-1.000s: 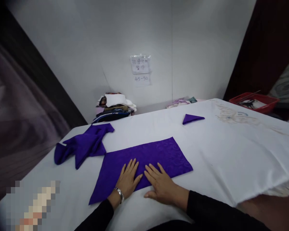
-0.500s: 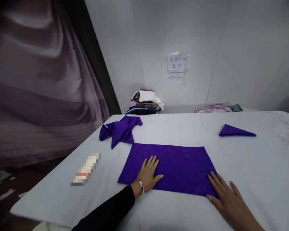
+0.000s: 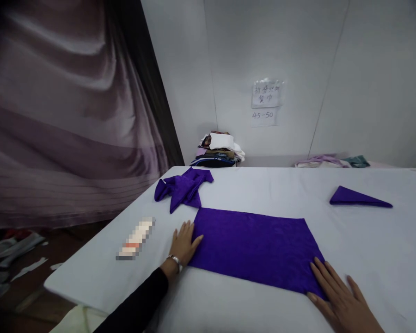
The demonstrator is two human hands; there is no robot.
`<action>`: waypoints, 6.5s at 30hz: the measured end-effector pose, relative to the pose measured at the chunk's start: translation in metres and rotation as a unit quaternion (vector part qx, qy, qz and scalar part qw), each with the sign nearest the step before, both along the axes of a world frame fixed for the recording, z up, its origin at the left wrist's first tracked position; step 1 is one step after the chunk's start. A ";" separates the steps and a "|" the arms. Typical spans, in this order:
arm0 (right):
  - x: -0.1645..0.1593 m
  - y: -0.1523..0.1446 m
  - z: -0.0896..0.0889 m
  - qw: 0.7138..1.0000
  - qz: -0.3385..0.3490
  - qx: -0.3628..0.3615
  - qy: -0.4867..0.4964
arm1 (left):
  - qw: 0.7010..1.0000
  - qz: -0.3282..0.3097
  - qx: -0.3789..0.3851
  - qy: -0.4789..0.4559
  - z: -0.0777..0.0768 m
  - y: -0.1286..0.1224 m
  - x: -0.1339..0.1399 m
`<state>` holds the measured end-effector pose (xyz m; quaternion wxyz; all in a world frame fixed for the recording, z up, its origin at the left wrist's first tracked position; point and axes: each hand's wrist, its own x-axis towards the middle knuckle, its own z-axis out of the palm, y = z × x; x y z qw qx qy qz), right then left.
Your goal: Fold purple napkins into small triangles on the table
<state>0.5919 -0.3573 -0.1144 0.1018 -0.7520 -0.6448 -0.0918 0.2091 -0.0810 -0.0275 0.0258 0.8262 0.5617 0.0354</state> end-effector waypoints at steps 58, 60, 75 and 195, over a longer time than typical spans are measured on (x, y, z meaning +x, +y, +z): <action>-0.121 0.095 0.110 0.956 0.187 -0.086 0.207 | 0.998 0.053 -0.025 -0.033 0.016 0.019 -0.007; -0.126 0.105 0.103 0.952 0.192 -0.103 0.217 | 0.991 0.085 -0.066 -0.079 0.016 0.024 -0.006; -0.118 0.110 0.090 0.916 0.176 -0.106 0.344 | 0.806 0.009 -0.387 -0.448 0.103 0.027 0.025; -0.090 0.306 0.076 0.973 0.171 -0.123 0.094 | 0.875 -0.441 -0.196 -0.037 -0.020 -0.096 0.112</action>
